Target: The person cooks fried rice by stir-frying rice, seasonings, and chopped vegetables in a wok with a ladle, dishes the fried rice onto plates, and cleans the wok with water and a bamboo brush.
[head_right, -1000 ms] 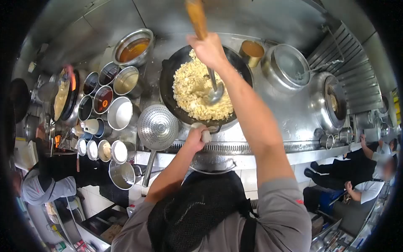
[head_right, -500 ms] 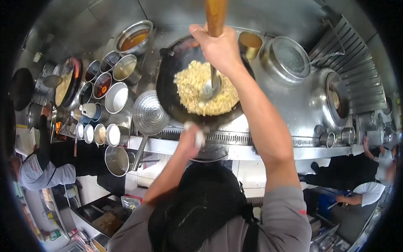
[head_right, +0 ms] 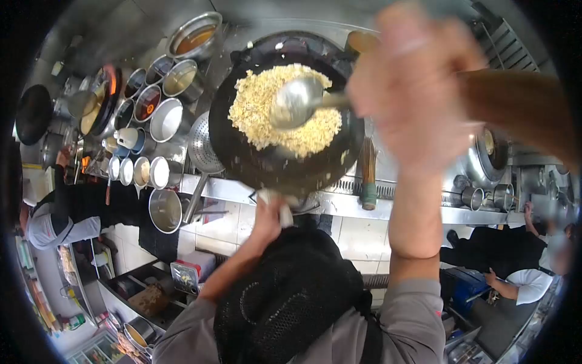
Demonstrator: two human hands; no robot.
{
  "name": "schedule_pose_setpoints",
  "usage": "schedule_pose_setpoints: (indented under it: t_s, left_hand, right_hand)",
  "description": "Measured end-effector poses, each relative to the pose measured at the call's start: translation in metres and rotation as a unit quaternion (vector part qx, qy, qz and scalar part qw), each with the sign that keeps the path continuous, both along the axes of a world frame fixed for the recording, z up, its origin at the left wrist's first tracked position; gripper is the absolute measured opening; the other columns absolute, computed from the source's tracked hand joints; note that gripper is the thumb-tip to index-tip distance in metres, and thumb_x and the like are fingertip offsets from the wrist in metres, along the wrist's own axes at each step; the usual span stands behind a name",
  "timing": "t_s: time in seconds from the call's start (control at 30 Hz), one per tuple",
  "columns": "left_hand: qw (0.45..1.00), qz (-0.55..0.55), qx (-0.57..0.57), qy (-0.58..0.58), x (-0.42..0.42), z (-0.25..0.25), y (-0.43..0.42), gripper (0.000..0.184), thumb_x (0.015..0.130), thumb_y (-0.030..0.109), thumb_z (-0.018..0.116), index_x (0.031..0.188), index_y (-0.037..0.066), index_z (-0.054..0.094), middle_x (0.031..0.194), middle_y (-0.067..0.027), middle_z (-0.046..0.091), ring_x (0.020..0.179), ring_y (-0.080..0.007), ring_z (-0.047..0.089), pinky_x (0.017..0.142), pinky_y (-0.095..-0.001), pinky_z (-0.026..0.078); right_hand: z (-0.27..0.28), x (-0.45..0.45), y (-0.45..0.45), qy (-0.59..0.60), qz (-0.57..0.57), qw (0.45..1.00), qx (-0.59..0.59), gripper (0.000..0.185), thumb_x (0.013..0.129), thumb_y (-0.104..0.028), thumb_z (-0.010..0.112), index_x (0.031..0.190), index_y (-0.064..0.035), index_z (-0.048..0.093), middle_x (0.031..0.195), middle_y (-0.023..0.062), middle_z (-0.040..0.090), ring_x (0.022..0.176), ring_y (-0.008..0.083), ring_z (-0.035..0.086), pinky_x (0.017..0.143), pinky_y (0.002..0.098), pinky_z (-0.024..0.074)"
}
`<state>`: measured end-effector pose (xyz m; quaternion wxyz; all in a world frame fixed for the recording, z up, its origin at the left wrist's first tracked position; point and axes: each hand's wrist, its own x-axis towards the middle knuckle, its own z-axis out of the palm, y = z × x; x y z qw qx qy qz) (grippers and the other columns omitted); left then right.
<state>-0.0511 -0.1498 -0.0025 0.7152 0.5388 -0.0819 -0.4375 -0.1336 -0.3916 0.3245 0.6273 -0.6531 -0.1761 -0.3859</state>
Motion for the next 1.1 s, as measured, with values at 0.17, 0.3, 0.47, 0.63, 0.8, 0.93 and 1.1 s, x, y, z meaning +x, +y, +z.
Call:
schedule_pose_setpoints:
  t_s: [0.17, 0.3, 0.47, 0.63, 0.8, 0.93, 1.1]
  left_hand:
    - [0.978, 0.026, 0.043, 0.200, 0.080, 0.039, -0.109, 0.012, 0.092, 0.006, 0.048, 0.103, 0.003, 0.051, 0.090, -0.0175, 0.067, 0.067, -0.0211, 0.061, 0.053, -0.0354, 0.051]
    - [0.989, 0.026, 0.080, 0.118, 0.090, -0.002, -0.125, 0.014, 0.091, 0.002, 0.047, 0.105, 0.000, 0.051, 0.092, -0.0120, 0.061, 0.075, -0.0209, 0.064, 0.058, -0.0356, 0.055]
    - [0.991, -0.023, 0.026, 0.132, 0.087, -0.014, -0.118, 0.027, 0.089, -0.001, 0.049, 0.112, 0.000, 0.036, 0.098, -0.0161, 0.061, 0.077, -0.0191, 0.062, 0.062, -0.0317, 0.054]
    - [0.985, -0.045, 0.056, 0.154, 0.108, -0.009, -0.119, 0.022, 0.084, -0.005, 0.051, 0.105, 0.002, 0.048, 0.089, -0.0073, 0.056, 0.074, -0.0175, 0.060, 0.060, -0.0328, 0.053]
    - [0.988, -0.041, 0.063, 0.135, 0.107, -0.050, -0.115, 0.026, 0.084, -0.005, 0.047, 0.110, 0.000, 0.048, 0.103, -0.0135, 0.062, 0.088, -0.0215, 0.066, 0.069, -0.0338, 0.055]
    - [0.980, -0.128, 0.060, 0.142, 0.123, -0.049, -0.115, 0.044, 0.083, -0.004, 0.054, 0.122, -0.001, 0.035, 0.109, -0.0122, 0.056, 0.092, -0.0208, 0.060, 0.077, -0.0339, 0.053]
    - [0.991, -0.062, 0.060, 0.103, 0.113, -0.049, -0.120, 0.027, 0.080, -0.007, 0.051, 0.106, 0.001, 0.050, 0.091, -0.0066, 0.059, 0.072, -0.0175, 0.060, 0.060, -0.0309, 0.051]
  right_hand:
    - [-0.037, 0.097, -0.016, -0.052, -0.331, 0.930, 0.152, 0.029, 0.102, -0.014, 0.051, 0.074, -0.0086, 0.046, 0.052, -0.0018, 0.039, 0.043, 0.0079, 0.035, 0.042, 0.0268, 0.0298]
    - [-0.164, 0.112, -0.014, 0.125, -0.272, 0.925, 0.234, 0.031, 0.097, -0.009, 0.061, 0.072, -0.0080, 0.042, 0.055, 0.0017, 0.047, 0.048, 0.0101, 0.045, 0.044, 0.0254, 0.0377]
    - [-0.196, 0.113, 0.009, 0.118, -0.401, 0.900, 0.124, 0.034, 0.097, -0.009, 0.061, 0.070, -0.0090, 0.040, 0.055, 0.0010, 0.047, 0.049, 0.0078, 0.044, 0.046, 0.0241, 0.0378]
    - [-0.161, 0.066, 0.012, 0.070, -0.293, 0.922, 0.244, 0.034, 0.100, -0.003, 0.049, 0.069, -0.0107, 0.040, 0.054, -0.0010, 0.043, 0.045, 0.0126, 0.041, 0.048, 0.0325, 0.0413]
    - [-0.180, 0.084, -0.059, 0.142, -0.440, 0.872, 0.160, 0.035, 0.103, -0.026, 0.048, 0.071, -0.0140, 0.042, 0.053, -0.0031, 0.039, 0.041, 0.0106, 0.031, 0.044, 0.0287, 0.0273]
    - [-0.176, 0.103, -0.091, 0.015, -0.445, 0.880, 0.165, 0.038, 0.101, -0.029, 0.054, 0.068, -0.0165, 0.040, 0.051, -0.0048, 0.036, 0.039, 0.0083, 0.028, 0.041, 0.0275, 0.0204]
    - [-0.139, 0.157, -0.091, 0.067, -0.420, 0.860, 0.281, 0.036, 0.098, -0.017, 0.061, 0.069, -0.0145, 0.041, 0.049, -0.0046, 0.032, 0.037, 0.0084, 0.030, 0.039, 0.0281, 0.0260]
